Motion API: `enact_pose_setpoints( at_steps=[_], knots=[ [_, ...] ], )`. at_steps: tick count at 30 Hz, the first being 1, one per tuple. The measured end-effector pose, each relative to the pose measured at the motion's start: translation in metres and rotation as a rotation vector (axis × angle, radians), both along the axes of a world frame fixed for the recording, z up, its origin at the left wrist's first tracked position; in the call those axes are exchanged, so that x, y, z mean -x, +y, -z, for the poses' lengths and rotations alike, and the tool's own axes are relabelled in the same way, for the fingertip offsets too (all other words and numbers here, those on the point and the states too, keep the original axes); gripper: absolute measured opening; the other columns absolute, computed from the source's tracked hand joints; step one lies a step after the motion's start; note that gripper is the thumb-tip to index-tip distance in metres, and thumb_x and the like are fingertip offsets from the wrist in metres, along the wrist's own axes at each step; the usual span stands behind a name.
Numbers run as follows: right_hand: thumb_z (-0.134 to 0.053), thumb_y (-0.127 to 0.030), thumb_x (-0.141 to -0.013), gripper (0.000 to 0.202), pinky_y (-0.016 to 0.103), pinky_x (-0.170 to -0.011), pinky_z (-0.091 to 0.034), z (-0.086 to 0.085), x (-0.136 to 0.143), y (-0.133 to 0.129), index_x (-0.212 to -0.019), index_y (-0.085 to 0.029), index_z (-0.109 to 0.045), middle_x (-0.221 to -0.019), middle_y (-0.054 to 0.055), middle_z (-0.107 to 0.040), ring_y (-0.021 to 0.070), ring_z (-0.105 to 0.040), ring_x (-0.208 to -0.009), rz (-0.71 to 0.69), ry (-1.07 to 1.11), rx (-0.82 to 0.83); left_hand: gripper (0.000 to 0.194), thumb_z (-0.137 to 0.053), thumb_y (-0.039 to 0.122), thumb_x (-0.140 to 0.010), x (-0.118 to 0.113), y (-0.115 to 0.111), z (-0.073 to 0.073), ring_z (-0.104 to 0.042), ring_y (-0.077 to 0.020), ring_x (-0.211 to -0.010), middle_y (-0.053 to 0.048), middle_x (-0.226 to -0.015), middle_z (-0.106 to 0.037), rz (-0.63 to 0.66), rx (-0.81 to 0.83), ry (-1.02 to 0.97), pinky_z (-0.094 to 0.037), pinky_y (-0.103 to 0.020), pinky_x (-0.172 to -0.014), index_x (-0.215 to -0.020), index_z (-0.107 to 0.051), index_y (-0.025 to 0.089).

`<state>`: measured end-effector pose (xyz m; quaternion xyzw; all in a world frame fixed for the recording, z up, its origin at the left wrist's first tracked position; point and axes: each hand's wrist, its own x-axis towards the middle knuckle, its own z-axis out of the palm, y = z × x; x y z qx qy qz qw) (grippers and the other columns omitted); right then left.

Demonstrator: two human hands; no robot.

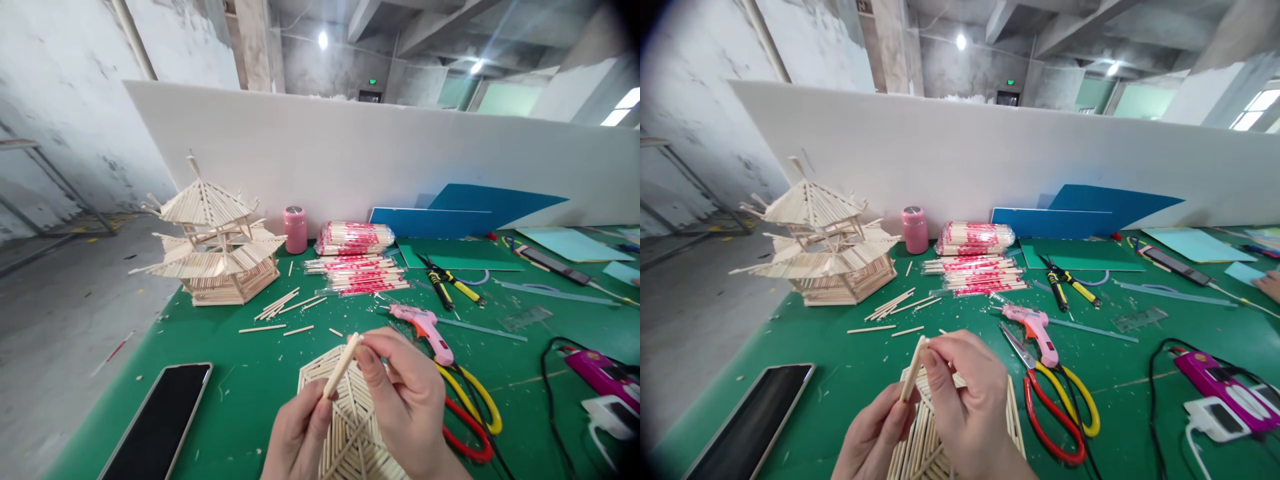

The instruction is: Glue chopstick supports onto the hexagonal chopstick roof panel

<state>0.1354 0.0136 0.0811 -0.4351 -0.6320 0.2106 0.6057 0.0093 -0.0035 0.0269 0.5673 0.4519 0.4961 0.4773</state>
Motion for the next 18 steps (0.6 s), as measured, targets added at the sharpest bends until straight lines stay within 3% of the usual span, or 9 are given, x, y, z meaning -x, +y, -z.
enact_pose_setpoints(
  at_steps=[18],
  knots=[
    [-0.047, -0.009, -0.079, 0.019, 0.024, -0.055, -0.046, 0.014, 0.019, -0.002, -0.084, -0.024, -0.057, -0.077, 0.001, -0.057, 0.0126, -0.055, -0.067, 0.142, 0.115, -0.017, 0.022, -0.049, 0.037, -0.079, -0.001, -0.004, 0.0, -0.037, -0.0125, -0.052, 0.0, -0.057, -0.046, 0.014, 0.066, -0.044, -0.029, -0.022, -0.049, -0.066, -0.054, 0.019]
  ],
)
